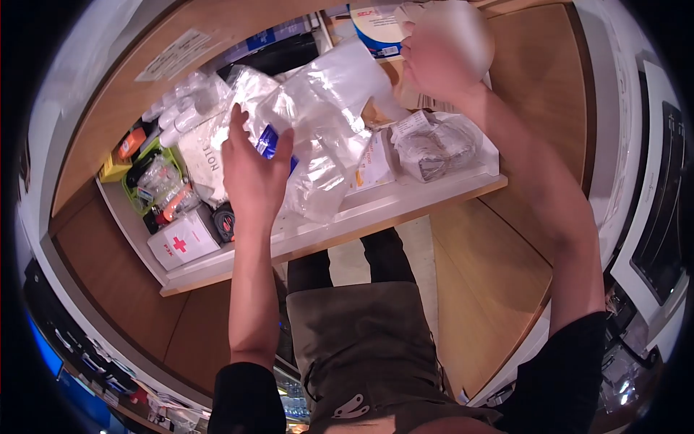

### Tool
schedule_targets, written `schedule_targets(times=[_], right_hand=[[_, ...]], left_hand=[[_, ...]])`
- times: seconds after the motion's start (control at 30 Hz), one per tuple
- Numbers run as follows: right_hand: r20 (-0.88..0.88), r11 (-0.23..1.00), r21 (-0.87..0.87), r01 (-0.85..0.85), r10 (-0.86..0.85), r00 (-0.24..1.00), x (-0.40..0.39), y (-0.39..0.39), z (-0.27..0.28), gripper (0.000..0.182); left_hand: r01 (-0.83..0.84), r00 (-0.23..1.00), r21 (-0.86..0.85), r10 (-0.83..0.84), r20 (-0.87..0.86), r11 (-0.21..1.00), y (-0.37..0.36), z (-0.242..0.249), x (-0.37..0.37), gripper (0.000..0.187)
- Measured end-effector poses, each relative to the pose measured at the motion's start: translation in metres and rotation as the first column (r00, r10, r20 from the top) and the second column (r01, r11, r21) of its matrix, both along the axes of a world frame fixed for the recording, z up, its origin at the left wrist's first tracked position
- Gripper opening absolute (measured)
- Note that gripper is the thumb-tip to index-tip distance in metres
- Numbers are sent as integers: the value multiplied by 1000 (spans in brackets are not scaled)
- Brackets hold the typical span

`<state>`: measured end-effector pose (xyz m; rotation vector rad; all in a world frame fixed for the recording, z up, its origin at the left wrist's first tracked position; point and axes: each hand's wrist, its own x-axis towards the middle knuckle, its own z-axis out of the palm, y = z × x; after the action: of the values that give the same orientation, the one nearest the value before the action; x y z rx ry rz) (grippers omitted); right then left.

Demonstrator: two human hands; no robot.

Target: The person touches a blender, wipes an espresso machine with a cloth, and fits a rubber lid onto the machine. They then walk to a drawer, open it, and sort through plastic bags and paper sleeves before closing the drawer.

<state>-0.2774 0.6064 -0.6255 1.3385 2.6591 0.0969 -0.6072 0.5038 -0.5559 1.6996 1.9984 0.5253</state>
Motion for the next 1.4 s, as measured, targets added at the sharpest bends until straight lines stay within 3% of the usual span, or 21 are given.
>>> schedule_targets(times=[0.07,0.13,0.2,0.23,0.27,0.37,0.47,0.5,0.6,0.63,0.73,0.77,0.87,0.97,1.07,1.1,1.4], right_hand=[[-99,1000,19,4,-2,995,5,-2,-7,29],[-138,1000,-23,19,-22,990,6,-4,-5,30],[-121,998,-48,30,-35,992,5,-3,0,31],[-142,999,-11,31,-33,989,5,-4,-5,31],[-143,999,-21,38,-40,989,6,-3,-5,31],[-148,998,-47,44,-51,988,4,-3,-5,32],[-222,995,-78,65,-80,972,4,-4,-7,32],[-328,995,-29,91,-95,940,5,-5,-13,31],[-408,992,80,102,-61,911,7,-8,-26,31],[-408,988,108,110,-57,911,7,-8,-29,29],[-365,995,-18,102,-102,925,9,-9,-24,22],[-453,984,171,43,40,891,12,-8,-15,32],[-442,985,164,58,21,897,13,-10,-15,32],[-478,991,124,49,17,878,15,-11,-25,33],[-452,992,112,61,-4,892,14,-8,-29,34],[-436,991,114,69,-12,900,14,-10,-28,34],[-425,990,90,111,-63,903,12,-13,-24,35]], left_hand=[[65,983,76,-77,168,995,15,7,23,59],[345,891,203,-388,238,916,49,-15,66,53],[555,760,366,-634,142,747,99,-65,109,56],[593,753,396,-657,36,701,119,-86,126,58],[631,739,419,-670,-70,653,139,-103,140,59],[683,724,216,-605,-331,698,181,-124,157,58],[722,672,-27,-710,-212,691,215,-98,166,48],[753,630,-74,-749,-207,654,224,-98,163,62],[713,674,-169,-732,-98,680,239,-125,148,59],[822,565,157,-817,-112,547,238,-130,146,51],[715,678,407,-705,-206,569,219,-108,157,35],[686,705,487,-659,-263,540,222,-126,155,34],[656,716,622,-613,-334,427,220,-138,152,35],[675,721,390,-673,-165,627,221,-140,136,37],[661,672,-70,-631,-387,747,200,-105,128,42],[685,677,92,-586,-446,722,198,-115,123,32],[712,702,307,-636,-320,631,159,-102,95,25]])
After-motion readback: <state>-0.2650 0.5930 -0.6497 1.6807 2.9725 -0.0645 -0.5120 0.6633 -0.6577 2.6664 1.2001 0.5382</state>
